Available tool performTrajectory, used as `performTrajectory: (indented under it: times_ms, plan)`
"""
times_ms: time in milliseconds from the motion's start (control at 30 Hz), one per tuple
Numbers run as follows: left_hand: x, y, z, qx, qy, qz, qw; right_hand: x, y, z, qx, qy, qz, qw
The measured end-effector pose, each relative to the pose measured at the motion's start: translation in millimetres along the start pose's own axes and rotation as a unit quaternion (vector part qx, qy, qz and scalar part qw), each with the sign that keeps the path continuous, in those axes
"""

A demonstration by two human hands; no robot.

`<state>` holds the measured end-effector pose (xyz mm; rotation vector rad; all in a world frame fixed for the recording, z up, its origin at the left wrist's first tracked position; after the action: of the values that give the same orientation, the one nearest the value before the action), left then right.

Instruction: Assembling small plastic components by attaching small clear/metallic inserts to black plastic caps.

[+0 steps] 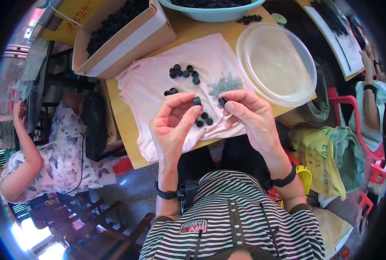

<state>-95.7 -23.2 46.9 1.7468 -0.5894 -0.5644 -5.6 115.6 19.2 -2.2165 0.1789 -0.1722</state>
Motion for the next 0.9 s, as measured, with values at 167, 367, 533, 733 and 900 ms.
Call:
performTrajectory:
  times_ms: [167,367,533,733,900]
  plan:
    - [14.4,7.6,-18.5,0.017,-0.028,-0.055,0.998,6.0,-0.1,-1.9,-0.014,-0.01,0.007,1.0]
    - [21.9,4.0,-29.0,0.045,-0.044,-0.065,0.996,14.2,-5.9,-8.2,-0.018,-0.003,0.026,0.999]
    - [27.2,-6.4,-28.5,0.084,-0.02,-0.021,0.996,23.0,-21.5,-18.1,0.047,-0.004,0.057,0.997]
    - [28.2,-13.6,-32.1,0.188,-0.039,-0.036,0.981,35.1,-50.3,-37.4,0.27,0.006,0.154,0.95]
    - [29.7,-18.9,-29.3,0.193,-0.028,-0.033,0.98,39.9,-65.8,-56.6,0.388,0.002,0.199,0.9]
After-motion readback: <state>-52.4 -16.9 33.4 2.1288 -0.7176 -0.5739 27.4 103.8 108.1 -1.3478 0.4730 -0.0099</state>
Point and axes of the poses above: each hand's wrist, its own x-axis away from the middle knuckle, its own z-axis out of the back of the hand, y = z × x, the point moved 10 cm from there along -x, towards the middle knuckle, and after that the axes turned 10 degrees about -y, right-handed, at the moved point
